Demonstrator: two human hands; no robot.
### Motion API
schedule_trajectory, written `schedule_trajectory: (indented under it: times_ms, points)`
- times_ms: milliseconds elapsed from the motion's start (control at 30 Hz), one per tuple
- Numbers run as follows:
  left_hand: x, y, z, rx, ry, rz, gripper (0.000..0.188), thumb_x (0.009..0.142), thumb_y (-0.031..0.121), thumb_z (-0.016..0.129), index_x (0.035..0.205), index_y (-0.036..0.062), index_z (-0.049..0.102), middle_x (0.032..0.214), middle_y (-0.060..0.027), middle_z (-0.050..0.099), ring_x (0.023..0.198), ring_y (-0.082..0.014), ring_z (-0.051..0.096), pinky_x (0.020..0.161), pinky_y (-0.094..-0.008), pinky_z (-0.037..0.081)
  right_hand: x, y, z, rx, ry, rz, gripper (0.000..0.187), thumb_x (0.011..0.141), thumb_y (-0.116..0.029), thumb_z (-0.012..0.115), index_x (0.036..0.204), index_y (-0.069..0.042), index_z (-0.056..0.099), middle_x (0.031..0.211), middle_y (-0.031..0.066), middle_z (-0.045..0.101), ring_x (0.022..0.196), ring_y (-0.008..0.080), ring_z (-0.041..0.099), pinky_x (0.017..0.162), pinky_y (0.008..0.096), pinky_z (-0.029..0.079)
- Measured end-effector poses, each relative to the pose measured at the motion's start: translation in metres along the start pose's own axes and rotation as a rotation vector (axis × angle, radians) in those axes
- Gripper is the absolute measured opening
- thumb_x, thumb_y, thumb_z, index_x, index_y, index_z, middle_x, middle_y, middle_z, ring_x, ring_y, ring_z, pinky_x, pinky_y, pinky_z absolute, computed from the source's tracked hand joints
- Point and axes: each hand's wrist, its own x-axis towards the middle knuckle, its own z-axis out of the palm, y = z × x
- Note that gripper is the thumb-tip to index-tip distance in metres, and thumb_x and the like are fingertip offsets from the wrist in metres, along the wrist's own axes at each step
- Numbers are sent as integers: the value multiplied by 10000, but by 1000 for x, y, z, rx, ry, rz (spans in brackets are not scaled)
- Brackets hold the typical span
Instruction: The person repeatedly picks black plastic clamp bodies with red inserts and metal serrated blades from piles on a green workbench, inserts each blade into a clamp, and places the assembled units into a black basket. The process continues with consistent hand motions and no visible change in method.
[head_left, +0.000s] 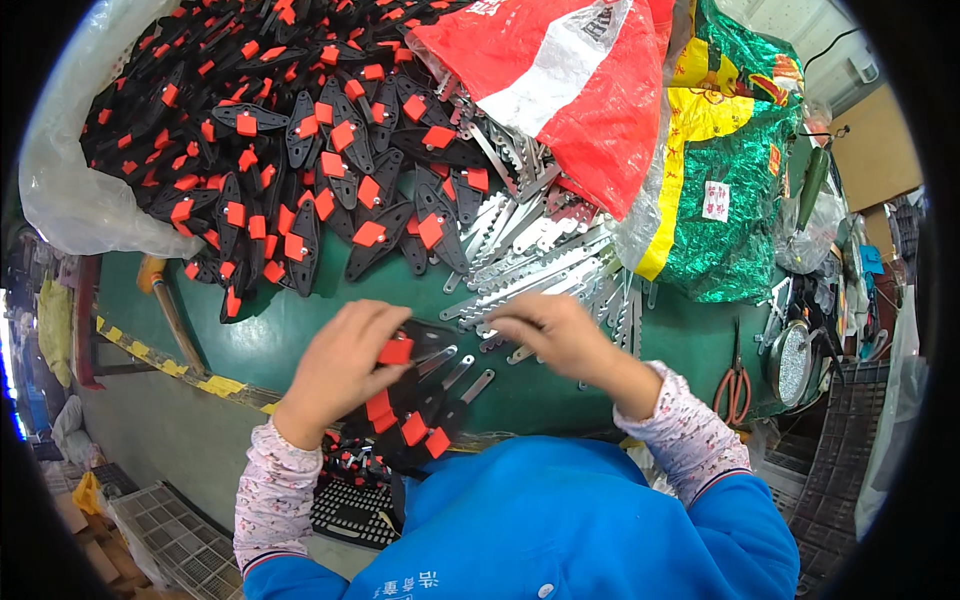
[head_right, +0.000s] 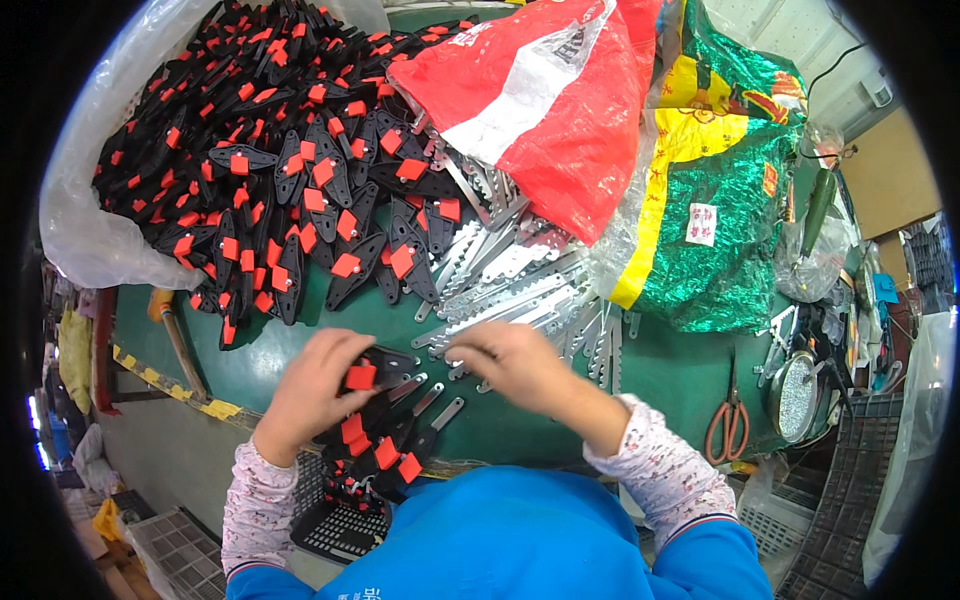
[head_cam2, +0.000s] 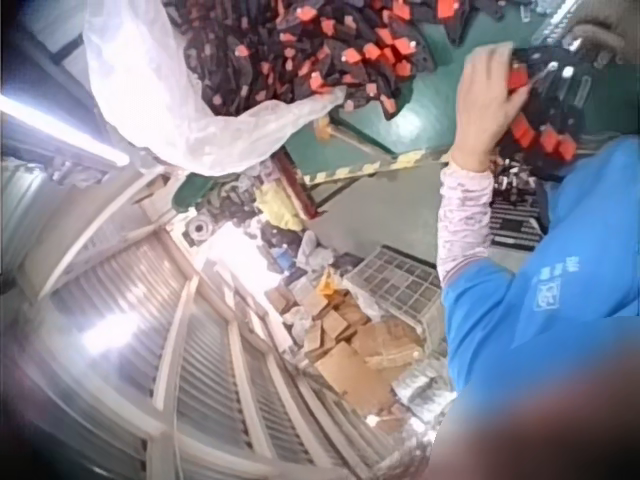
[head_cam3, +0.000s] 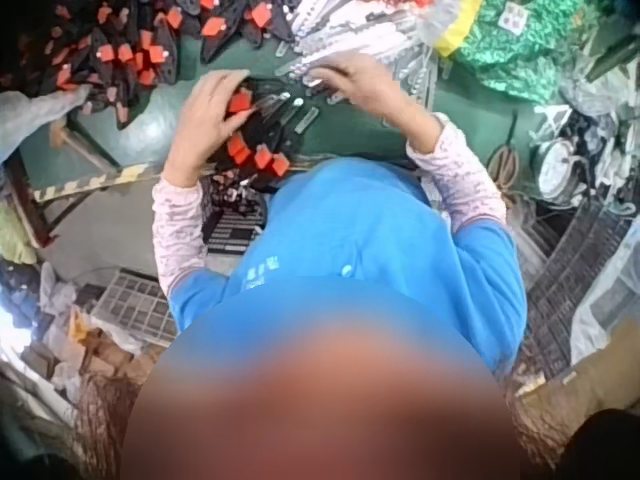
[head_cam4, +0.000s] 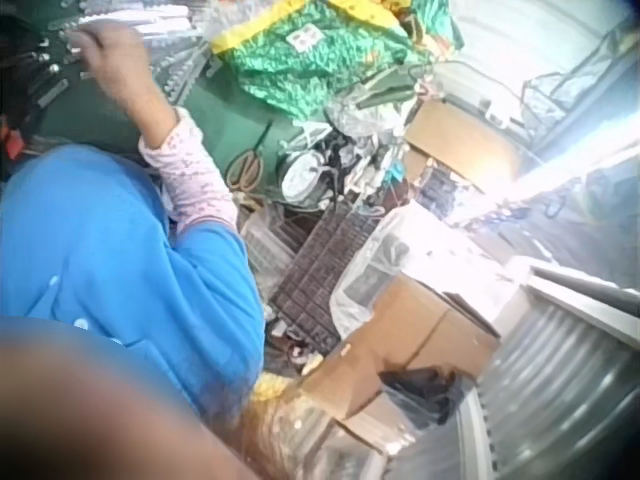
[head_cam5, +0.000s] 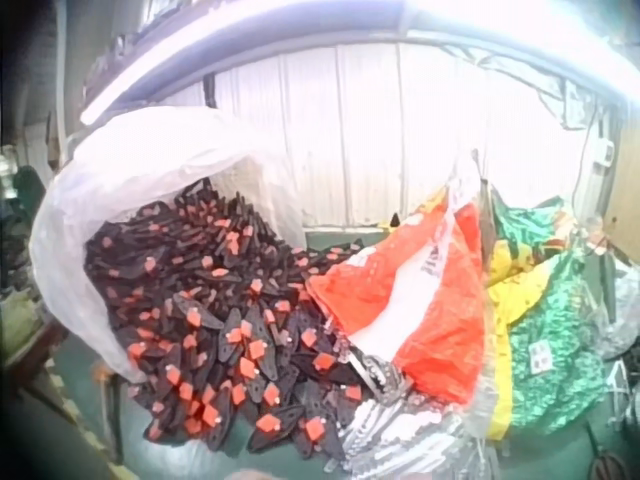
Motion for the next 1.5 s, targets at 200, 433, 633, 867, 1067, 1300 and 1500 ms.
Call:
schedule_trajectory:
  times_ms: [200, 433, 633, 867, 1067, 1300, 1500]
  points:
    - [-19, -6, 2, -37, 82, -182, 633, 763, 95, 892, 1310, 23, 582, 1230, -167, 607, 1097, -403, 647, 917, -449, 565, -7, 15, -25, -636, -163, -284, 201, 807, -200, 801, 925, -97, 675, 933, 58, 607, 936, 270, 628, 782, 395, 528]
    - [-22, 5, 0, -99, 14, -159, 668, 777, 87, 885, 1383, 46, 606, 1245, -156, 609, 1104, -387, 647, 929, -439, 555, 1, 19, 5, -386, -14, -235, 94, 909, -113, 723, 983, -80, 675, 919, 99, 637, 881, 314, 657, 768, 423, 532]
    - [-24, 6, -1, -166, 52, -160, 680, 756, 63, 888, 1378, 44, 614, 1262, -167, 609, 1113, -391, 643, 946, -436, 546, 10, -9, 19, -81, -57, -41, 131, 978, -90, 722, 1089, -21, 710, 941, 167, 725, 843, 372, 712, 739, 419, 563]
    - [-19, 17, -2, 66, -4, -3, 682, 740, 115, 884, 1369, 41, 631, 1200, -156, 649, 1066, -373, 656, 905, -451, 554, 12, -20, 32, -238, -157, -106, 188, 942, -192, 767, 1066, -57, 726, 979, 142, 731, 837, 370, 710, 752, 443, 580]
    - [-24, 13, -11, -74, 23, -86, 630, 768, 106, 867, 1353, 35, 642, 1194, -165, 654, 1022, -386, 671, 868, -442, 562, 12, -20, 25, -460, -37, -231, 259, 860, -234, 828, 1028, -85, 700, 882, 65, 648, 764, 292, 691, 632, 418, 558]
    - [-21, 22, -12, -96, -151, -150, 876, 764, 336, 914, 1485, 23, 527, 1383, -204, 589, 1261, -425, 591, 1041, -490, 497, 12, -27, 36, -133, -222, -234, 622, 832, -186, 855, 1374, -58, 578, 1169, 148, 641, 994, 352, 700, 786, 428, 600]
    - [-33, 32, 36, 186, -295, -181, 1245, 624, 664, 917, 1567, 30, 410, 1609, -214, 404, 1510, -517, 319, 1204, -721, 257, 20, -3, 55, -211, -259, -418, 540, 798, -202, 872, 1251, -43, 626, 1148, 147, 625, 1074, 372, 633, 932, 463, 528]
